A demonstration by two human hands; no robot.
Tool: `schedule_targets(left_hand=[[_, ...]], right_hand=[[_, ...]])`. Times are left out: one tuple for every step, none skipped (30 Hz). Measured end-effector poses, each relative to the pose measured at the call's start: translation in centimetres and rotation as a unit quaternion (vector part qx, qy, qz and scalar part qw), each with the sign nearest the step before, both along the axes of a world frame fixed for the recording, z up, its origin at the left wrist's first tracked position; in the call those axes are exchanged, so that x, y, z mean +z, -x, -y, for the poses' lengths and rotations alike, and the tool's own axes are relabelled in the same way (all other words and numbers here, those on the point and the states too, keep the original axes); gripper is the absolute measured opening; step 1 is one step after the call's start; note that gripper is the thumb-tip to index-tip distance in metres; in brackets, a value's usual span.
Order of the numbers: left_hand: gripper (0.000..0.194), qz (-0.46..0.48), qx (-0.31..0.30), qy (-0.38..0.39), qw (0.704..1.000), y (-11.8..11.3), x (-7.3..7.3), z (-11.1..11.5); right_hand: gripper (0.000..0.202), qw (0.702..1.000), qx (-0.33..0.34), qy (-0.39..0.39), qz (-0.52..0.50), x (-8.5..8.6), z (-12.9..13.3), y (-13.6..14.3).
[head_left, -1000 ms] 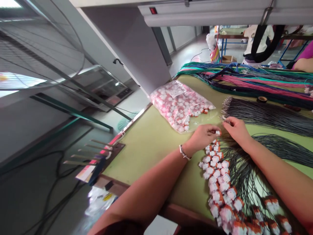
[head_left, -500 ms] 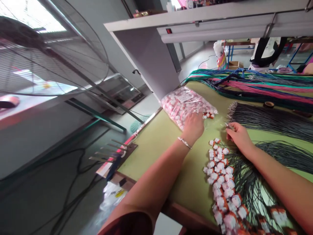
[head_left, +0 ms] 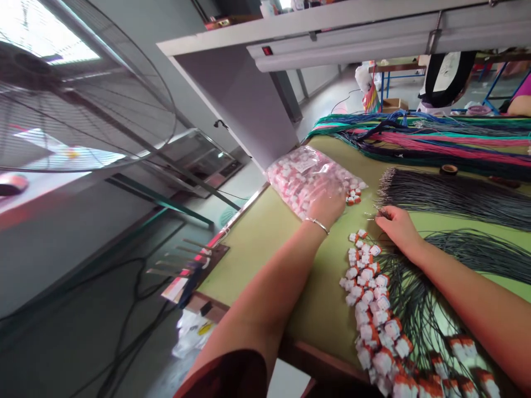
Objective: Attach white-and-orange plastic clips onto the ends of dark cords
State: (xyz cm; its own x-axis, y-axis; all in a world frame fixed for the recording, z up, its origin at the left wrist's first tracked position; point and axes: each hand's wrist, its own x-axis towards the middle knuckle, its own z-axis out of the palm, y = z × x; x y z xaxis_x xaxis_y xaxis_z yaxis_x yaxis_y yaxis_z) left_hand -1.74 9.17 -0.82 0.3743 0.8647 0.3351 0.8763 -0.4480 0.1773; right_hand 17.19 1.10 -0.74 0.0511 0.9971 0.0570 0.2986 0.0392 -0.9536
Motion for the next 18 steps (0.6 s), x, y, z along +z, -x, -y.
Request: schedule_targets(left_hand=[[0.032,-0.032,0.003,0.000,0.999,0.0,-0.2,0.5],[0.031,-0.048,0.014,-0.007,0.999,0.0,-0.2,0.9],[0.031,-0.047,0.031,-0.012,0.998,0.0,-0.1,1.2],[0.033,-0.034,0.049,-0.016,0.998,-0.1,0.0,1.5],[0.039,-0.021,0.060,-0.024,0.998,-0.1,0.2,1.8],[0.047,-0.012,0.063,-0.033,0.997,-0.1,0.4,2.0],[0.051,-0.011,0.054,-0.043,0.998,-0.2,0.6,2.3],[0.052,-0.019,0.035,-0.050,0.998,-0.2,0.7,2.6],[0.047,-0.030,0.010,-0.056,0.998,-0.2,0.8,2.9],[0.041,-0.041,-0.015,-0.059,0.997,-0.3,0.9,3.0],[0.035,-0.048,-0.040,-0.059,0.996,-0.3,0.9,3.1],[0.033,-0.050,-0.064,-0.057,0.995,-0.4,0.9,3.1],[0.032,-0.047,-0.083,-0.052,0.994,-0.6,0.8,3.0],[0.031,-0.040,-0.094,-0.046,0.994,-0.8,0.7,2.9],[0.029,-0.032,-0.099,-0.037,0.994,-1.0,0.6,2.6],[0.028,-0.022,-0.098,-0.026,0.995,-1.2,0.5,2.4],[0.026,-0.007,-0.091,-0.012,0.996,-1.5,0.3,2.1],[0.025,0.005,-0.083,0.003,0.997,-1.7,0.2,1.8]], right_hand=[[0.018,1.000,-0.002,-0.002,0.001,0.0,0.1,0.1],[0.018,1.000,-0.003,-0.002,0.001,0.1,0.1,0.1],[0.019,1.000,-0.004,0.000,0.000,0.1,0.1,0.1],[0.019,1.000,-0.006,0.003,-0.001,0.1,0.2,0.1],[0.019,1.000,-0.008,0.005,-0.003,0.1,0.2,0.1],[0.019,1.000,-0.010,0.008,-0.006,0.1,0.1,0.1],[0.019,1.000,-0.013,0.010,-0.008,0.1,0.1,0.1],[0.020,1.000,-0.015,0.011,-0.011,0.1,0.1,0.0],[0.020,1.000,-0.018,0.011,-0.014,0.1,0.0,-0.1],[0.020,1.000,-0.021,0.009,-0.017,0.0,0.0,-0.1],[0.019,1.000,-0.023,0.008,-0.019,0.0,-0.1,-0.2],[0.019,0.999,-0.024,0.007,-0.020,-0.1,-0.1,-0.2],[0.019,0.999,-0.026,0.008,-0.022,-0.2,-0.2,-0.3],[0.019,0.999,-0.029,0.010,-0.025,-0.2,-0.2,-0.3],[0.018,0.999,-0.031,0.014,-0.029,-0.3,-0.2,-0.4],[0.018,0.999,-0.033,0.017,-0.035,-0.4,-0.2,-0.4],[0.019,0.998,-0.035,0.020,-0.043,-0.5,-0.2,-0.4],[0.018,0.998,-0.036,0.023,-0.052,-0.5,-0.2,-0.4]])
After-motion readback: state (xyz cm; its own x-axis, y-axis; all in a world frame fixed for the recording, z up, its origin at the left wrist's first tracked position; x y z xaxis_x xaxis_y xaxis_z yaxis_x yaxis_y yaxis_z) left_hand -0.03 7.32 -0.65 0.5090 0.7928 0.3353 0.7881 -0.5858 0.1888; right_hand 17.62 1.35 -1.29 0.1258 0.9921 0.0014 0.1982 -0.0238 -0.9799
